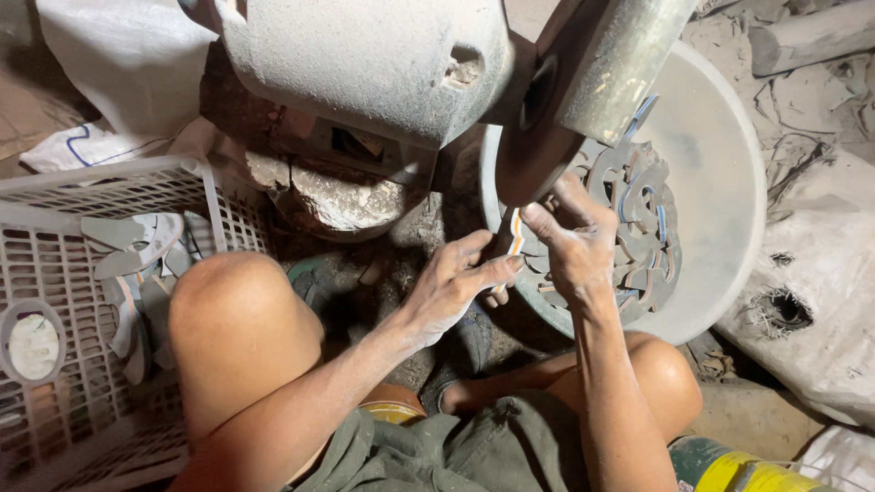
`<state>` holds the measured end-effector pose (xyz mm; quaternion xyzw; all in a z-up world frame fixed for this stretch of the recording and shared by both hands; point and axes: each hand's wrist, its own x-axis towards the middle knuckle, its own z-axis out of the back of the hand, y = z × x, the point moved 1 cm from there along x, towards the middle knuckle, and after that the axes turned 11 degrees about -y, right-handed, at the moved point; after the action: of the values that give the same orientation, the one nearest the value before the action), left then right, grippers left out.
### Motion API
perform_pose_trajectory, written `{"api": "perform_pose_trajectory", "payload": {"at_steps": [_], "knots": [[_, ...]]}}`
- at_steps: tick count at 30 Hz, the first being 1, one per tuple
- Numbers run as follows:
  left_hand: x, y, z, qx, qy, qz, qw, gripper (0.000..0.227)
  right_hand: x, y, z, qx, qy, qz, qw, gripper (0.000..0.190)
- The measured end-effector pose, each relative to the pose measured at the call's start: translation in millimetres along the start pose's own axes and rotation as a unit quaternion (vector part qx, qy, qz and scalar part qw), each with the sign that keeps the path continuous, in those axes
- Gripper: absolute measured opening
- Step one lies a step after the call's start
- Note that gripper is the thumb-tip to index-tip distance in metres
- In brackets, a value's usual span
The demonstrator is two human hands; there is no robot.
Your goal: The person sits on the floor and repeatedly presses the edges of small gray ceramic pieces against a rotating grinding wheel to smooth them. Finished pieces are placed into a white basin beside the machine.
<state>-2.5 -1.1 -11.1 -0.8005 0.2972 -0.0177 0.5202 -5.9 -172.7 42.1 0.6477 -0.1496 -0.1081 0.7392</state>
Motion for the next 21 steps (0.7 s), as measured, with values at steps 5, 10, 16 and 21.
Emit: {"api": "perform_pose_trajectory", "payload": {"at_steps": [5, 10, 16, 21], "knots": [[-17.7, 23.2, 9.7, -0.003, 0.007, 0.015, 1.000, 0.071, -18.6, -15.1, 1.7, -0.008, -0.006, -0.050, 0.999, 0.041], [-42.3, 45.3, 18.5, 0.012, -0.019, 0.094, 0.995, 0.105, -50.7, -26.6, 8.0, -0.100, 0.030, -0.001, 0.995, 0.024], [-66.2, 36.0, 9.1, 0.189, -0.047, 0.000, 0.981, 0.070, -68.5, -46.8, 31.1, -0.054, -0.005, -0.088, 0.995, 0.024], [-57.9, 22.8, -0.8, 0.239, -0.077, -0.005, 0.968, 0.045, -55.2, -53.4, 38.9, 0.088, -0.037, -0.072, 0.993, 0.041]]}}
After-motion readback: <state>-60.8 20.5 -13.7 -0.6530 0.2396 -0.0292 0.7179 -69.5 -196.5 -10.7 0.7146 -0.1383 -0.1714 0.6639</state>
